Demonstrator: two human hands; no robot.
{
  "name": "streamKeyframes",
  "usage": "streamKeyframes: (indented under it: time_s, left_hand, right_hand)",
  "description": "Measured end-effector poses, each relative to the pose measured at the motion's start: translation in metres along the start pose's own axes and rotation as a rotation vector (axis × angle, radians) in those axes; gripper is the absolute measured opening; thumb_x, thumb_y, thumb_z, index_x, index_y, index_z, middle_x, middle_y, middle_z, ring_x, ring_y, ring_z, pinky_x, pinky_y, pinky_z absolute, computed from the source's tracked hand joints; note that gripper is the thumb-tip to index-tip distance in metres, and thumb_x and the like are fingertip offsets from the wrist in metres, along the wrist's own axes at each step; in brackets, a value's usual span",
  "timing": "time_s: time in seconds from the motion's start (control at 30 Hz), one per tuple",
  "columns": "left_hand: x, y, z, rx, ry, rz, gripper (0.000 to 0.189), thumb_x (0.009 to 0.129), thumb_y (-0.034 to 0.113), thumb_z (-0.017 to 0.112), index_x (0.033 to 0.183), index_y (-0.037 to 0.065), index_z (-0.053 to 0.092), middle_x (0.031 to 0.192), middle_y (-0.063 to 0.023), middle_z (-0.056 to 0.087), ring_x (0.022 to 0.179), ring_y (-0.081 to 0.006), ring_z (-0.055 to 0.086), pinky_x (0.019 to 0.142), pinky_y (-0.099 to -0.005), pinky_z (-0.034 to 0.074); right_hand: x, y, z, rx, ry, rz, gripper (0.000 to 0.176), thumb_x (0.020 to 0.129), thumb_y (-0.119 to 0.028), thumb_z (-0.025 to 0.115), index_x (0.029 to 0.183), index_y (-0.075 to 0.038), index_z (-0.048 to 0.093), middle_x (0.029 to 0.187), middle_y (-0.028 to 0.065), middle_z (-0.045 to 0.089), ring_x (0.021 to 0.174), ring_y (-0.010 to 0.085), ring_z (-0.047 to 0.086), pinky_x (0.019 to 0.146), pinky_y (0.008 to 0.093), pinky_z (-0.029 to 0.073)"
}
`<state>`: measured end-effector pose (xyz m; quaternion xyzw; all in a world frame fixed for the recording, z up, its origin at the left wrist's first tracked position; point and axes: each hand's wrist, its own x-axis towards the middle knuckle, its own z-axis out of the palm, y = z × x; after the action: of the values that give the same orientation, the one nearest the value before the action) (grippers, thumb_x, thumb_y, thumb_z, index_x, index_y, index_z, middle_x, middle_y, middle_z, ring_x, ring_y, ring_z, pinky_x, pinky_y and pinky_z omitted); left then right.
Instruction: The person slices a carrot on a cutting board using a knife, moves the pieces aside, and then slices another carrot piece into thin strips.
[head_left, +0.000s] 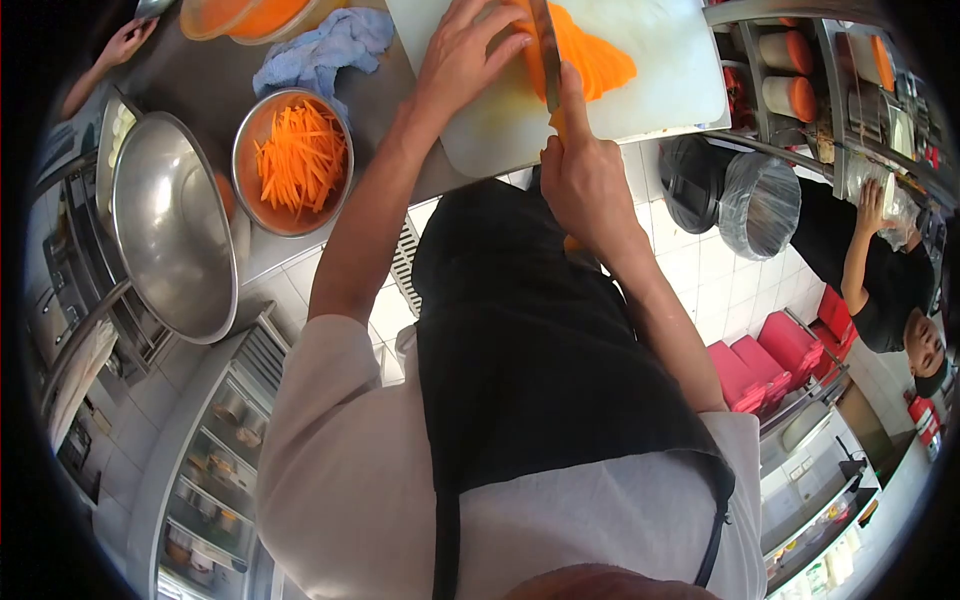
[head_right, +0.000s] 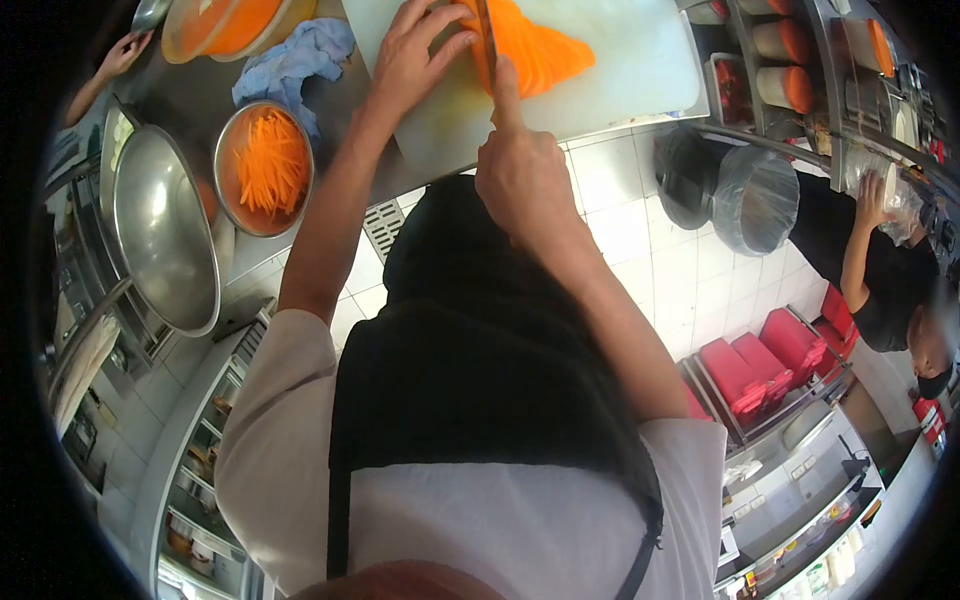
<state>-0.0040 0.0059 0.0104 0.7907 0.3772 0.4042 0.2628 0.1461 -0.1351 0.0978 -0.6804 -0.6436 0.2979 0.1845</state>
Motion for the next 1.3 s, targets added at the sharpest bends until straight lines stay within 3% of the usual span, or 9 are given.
streamKeyframes:
  time_s: [0.1, 0.2, 0.3, 0.53, 0.57, 0.77, 1.1, 1.2, 1.3]
  left_hand:
    - [-0.001, -0.003, 0.003, -0.018, 0.009, -0.005, 0.026, 0.091, 0.014, 0.073, 0.114, 0.003, 0.066, 0.132, -0.0192, 0.058, 0.119, -0.0397, 0.06, 0.098, -0.0443, 0.051]
    - [0.004, 0.004, -0.004, 0.033, 0.004, 0.058, 0.026, 0.091, 0.013, 0.074, 0.113, 0.003, 0.067, 0.129, -0.018, 0.059, 0.118, -0.0385, 0.06, 0.098, -0.0427, 0.051]
    - [-0.001, -0.015, 0.009, 0.119, 0.029, 0.073, 0.029, 0.091, 0.023, 0.075, 0.114, 0.008, 0.07, 0.132, -0.0101, 0.06, 0.124, -0.0318, 0.057, 0.102, -0.0413, 0.049]
    - [0.0, -0.006, 0.004, 0.119, -0.005, 0.004, 0.029, 0.091, 0.023, 0.076, 0.115, 0.008, 0.07, 0.131, -0.0078, 0.06, 0.125, -0.0286, 0.058, 0.103, -0.0393, 0.048]
    - [0.0, -0.004, 0.004, 0.108, -0.013, -0.014, 0.028, 0.091, 0.021, 0.076, 0.115, 0.008, 0.07, 0.131, -0.0077, 0.06, 0.125, -0.028, 0.059, 0.103, -0.0388, 0.048]
    - [0.01, 0.009, -0.01, 0.222, -0.132, -0.008, 0.028, 0.092, 0.024, 0.076, 0.114, 0.009, 0.07, 0.134, -0.0086, 0.06, 0.127, -0.0296, 0.058, 0.104, -0.039, 0.048]
    - [0.023, 0.008, -0.029, 0.314, -0.304, 0.092, 0.026, 0.094, 0.028, 0.072, 0.113, 0.011, 0.068, 0.144, -0.0118, 0.054, 0.131, -0.0362, 0.053, 0.109, -0.0443, 0.045]
    - [0.027, 0.001, -0.027, 0.29, -0.327, 0.11, 0.025, 0.094, 0.027, 0.072, 0.113, 0.012, 0.067, 0.143, -0.0098, 0.054, 0.133, -0.0348, 0.052, 0.109, -0.0435, 0.045]
    - [0.025, -0.002, -0.025, 0.274, -0.312, 0.122, 0.027, 0.093, 0.026, 0.073, 0.114, 0.012, 0.066, 0.143, -0.0093, 0.053, 0.133, -0.0339, 0.051, 0.109, -0.0431, 0.045]
  right_hand:
    - [0.003, 0.012, 0.015, 0.004, 0.101, -0.091, 0.082, 0.087, 0.0, 0.056, 0.158, 0.004, 0.015, 0.086, 0.0297, 0.07, 0.065, 0.0477, 0.066, 0.065, 0.0561, 0.055]
    - [0.019, 0.02, 0.03, -0.065, 0.016, 0.024, 0.086, 0.085, -0.001, 0.057, 0.159, 0.004, 0.014, 0.077, 0.0293, 0.068, 0.064, 0.0467, 0.065, 0.063, 0.0548, 0.054]
    - [0.025, 0.028, 0.036, -0.062, 0.036, 0.004, 0.084, 0.09, -0.005, 0.055, 0.16, 0.003, 0.011, 0.066, 0.0295, 0.063, 0.064, 0.0488, 0.064, 0.064, 0.056, 0.052]
    - [0.028, 0.053, 0.036, 0.217, 0.056, -0.041, 0.081, 0.094, -0.009, 0.053, 0.162, 0.0, 0.009, 0.068, 0.0313, 0.063, 0.064, 0.05, 0.064, 0.067, 0.0545, 0.054]
    - [0.029, 0.058, 0.035, 0.263, 0.05, -0.058, 0.079, 0.096, -0.012, 0.053, 0.161, 0.0, 0.009, 0.068, 0.0274, 0.065, 0.06, 0.0428, 0.066, 0.064, 0.0508, 0.055]
    - [0.032, 0.064, 0.015, 0.514, -0.01, -0.039, 0.074, 0.099, -0.013, 0.052, 0.16, 0.002, 0.013, 0.072, 0.0184, 0.067, 0.055, 0.0261, 0.065, 0.058, 0.041, 0.055]
    - [0.021, 0.064, -0.024, 0.532, 0.008, -0.037, 0.06, 0.1, -0.011, 0.052, 0.156, -0.005, 0.033, 0.073, 0.0144, 0.066, 0.058, 0.0238, 0.064, 0.058, 0.0381, 0.052]
    - [0.011, 0.049, -0.026, 0.473, 0.001, 0.028, 0.062, 0.1, -0.009, 0.052, 0.158, -0.008, 0.031, 0.074, 0.0143, 0.066, 0.06, 0.0243, 0.064, 0.062, 0.0396, 0.053]
    - [0.003, 0.032, -0.024, 0.464, 0.045, 0.031, 0.068, 0.094, -0.006, 0.058, 0.156, -0.003, 0.031, 0.078, 0.03, 0.068, 0.077, 0.0504, 0.067, 0.074, 0.0552, 0.052]
